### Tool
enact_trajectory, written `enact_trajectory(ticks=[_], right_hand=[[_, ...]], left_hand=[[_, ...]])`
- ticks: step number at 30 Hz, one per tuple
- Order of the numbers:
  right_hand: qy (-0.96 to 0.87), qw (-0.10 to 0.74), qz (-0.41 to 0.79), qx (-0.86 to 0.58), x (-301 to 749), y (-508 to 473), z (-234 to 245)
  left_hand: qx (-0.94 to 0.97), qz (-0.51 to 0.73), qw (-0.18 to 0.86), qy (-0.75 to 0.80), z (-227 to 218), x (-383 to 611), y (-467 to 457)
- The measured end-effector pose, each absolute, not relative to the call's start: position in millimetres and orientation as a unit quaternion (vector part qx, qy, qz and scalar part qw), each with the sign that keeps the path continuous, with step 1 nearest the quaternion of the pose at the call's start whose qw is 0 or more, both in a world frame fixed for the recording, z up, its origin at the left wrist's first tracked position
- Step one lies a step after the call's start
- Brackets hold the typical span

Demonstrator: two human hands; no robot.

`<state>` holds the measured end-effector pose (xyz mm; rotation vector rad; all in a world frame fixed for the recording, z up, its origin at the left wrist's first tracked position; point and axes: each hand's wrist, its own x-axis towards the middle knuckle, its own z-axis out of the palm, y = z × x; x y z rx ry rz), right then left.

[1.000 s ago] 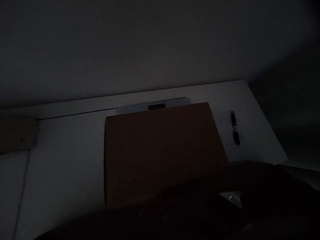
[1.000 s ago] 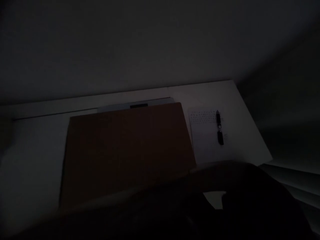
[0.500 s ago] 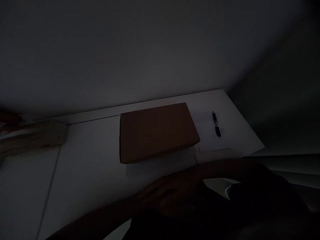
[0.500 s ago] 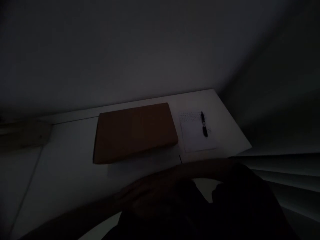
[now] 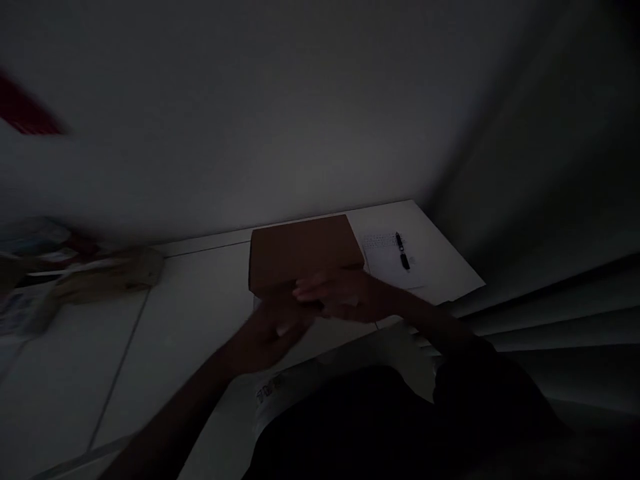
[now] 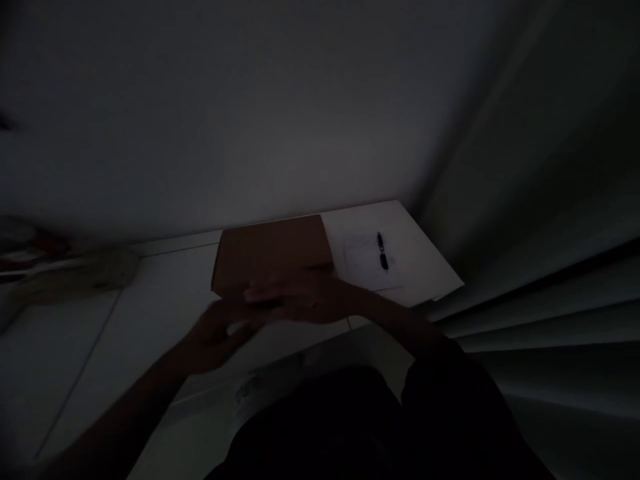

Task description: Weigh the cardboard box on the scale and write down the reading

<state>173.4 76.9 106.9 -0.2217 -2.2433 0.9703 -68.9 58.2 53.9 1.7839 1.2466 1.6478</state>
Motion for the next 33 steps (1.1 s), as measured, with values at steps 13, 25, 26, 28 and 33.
enact_trajectory(ticks=[13,25,26,28,33], right_hand=[[-0.631,0.626,0.206,-0.409,203.3,158.3,5.4],[-0.708,0.536,0.19,-0.419,202.4,143.9,1.6],[-0.707,0.536,0.187,-0.42,201.3,142.5,2.1],[-0.703,0.539,0.186,-0.426,199.3,140.2,2.9],[-0.693,0.535,0.189,-0.444,196.3,138.0,2.2]], left_hand=[[0.621,0.646,0.203,0.394,16.4,-93.1,119.6],[0.576,0.568,0.327,0.49,15.0,-78.2,108.0],[0.571,0.574,0.327,0.488,15.2,-76.1,107.2],[0.553,0.597,0.331,0.478,13.6,-71.5,106.6],[0.515,0.644,0.331,0.459,5.5,-62.2,109.5]])
